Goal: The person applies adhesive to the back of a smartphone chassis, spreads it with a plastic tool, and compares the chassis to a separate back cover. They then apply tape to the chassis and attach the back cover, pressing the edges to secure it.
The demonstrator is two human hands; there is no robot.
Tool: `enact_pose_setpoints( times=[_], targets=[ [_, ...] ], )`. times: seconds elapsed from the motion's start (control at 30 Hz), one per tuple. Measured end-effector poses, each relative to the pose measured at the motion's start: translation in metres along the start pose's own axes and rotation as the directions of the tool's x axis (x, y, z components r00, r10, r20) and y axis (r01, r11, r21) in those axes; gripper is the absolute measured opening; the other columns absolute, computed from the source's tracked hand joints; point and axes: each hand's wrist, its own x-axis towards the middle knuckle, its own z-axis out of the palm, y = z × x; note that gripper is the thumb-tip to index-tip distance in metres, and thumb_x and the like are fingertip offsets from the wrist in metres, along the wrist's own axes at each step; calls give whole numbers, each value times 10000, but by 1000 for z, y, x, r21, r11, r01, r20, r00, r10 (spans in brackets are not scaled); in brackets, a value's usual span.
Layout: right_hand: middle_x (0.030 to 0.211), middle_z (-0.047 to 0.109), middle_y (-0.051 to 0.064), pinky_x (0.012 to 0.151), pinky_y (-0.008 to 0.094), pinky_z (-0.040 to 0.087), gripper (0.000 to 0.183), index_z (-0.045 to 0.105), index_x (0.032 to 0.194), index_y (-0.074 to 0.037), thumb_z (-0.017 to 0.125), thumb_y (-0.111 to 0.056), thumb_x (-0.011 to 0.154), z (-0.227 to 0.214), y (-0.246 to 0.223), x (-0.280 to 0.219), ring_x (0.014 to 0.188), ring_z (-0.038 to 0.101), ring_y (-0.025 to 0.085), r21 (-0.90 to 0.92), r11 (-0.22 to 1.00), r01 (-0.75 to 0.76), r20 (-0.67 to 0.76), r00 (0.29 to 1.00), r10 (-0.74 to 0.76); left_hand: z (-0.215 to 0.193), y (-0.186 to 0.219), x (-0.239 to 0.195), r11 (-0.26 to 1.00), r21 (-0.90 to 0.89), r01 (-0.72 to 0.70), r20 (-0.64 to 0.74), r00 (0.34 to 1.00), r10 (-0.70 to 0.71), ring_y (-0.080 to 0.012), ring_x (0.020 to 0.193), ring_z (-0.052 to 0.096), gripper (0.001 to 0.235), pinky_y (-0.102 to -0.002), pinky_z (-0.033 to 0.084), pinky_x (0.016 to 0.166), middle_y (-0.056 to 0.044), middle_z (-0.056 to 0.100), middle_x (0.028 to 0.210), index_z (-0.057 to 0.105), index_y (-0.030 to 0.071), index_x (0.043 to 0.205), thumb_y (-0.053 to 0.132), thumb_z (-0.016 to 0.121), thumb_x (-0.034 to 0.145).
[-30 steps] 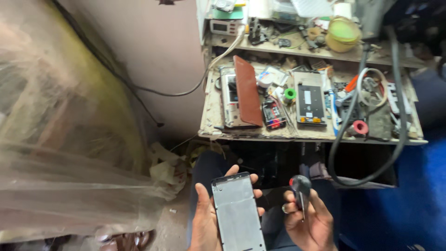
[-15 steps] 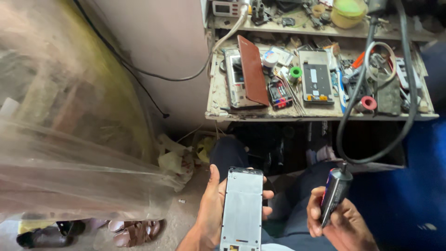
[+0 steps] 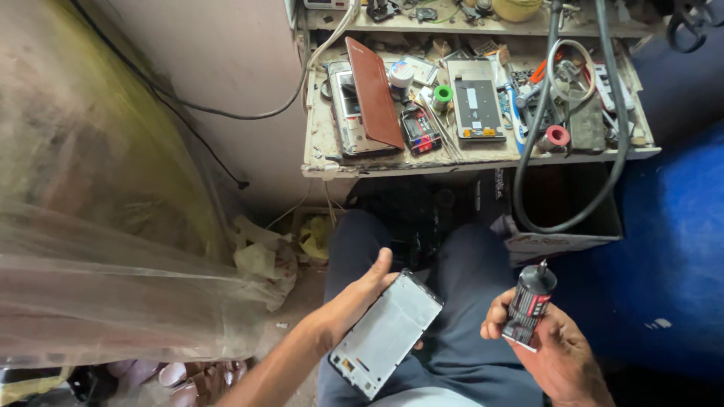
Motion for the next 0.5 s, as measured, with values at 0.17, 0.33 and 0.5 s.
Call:
enact_pose_setpoints(
  times=[0.17, 0.33, 0.5],
  targets=[
    [1132, 628, 189, 990, 532, 457, 704, 513, 1336, 87, 665, -495, 971, -24, 6, -1, 1071, 581, 307, 8, 997, 71, -33, 997, -71, -23, -6, 64, 941, 319, 109, 41, 991, -128, -225, 1061, 669, 976, -403, 540, 903, -123, 666, 1177, 617, 15, 1267, 855, 263, 918],
    [1199, 635, 183, 1032, 516, 443, 656, 507, 1373, 96, 683, -426, 1017, -43, 15, 0, 1135, 584, 310, 57, 988, 147, -39, 989, -145, -47, -18, 124, 815, 544, 199, 14, 969, -246, -235, 1458, 426, 1071, -413, 346, 1179, -96, 465, 1546, 514, 42, 1444, 881, 226, 845],
    [1196, 638, 199, 1060, 513, 436, 666, 516, 1363, 98, 686, -428, 992, -52, 18, 7, 1153, 598, 327, 56, 992, 112, -101, 989, -106, -52, -20, 155, 639, 755, 147, -44, 984, -174, -298, 1440, 441, 1095, -414, 337, 1170, -187, 480, 1564, 519, 9, 1445, 882, 213, 858]
  ],
)
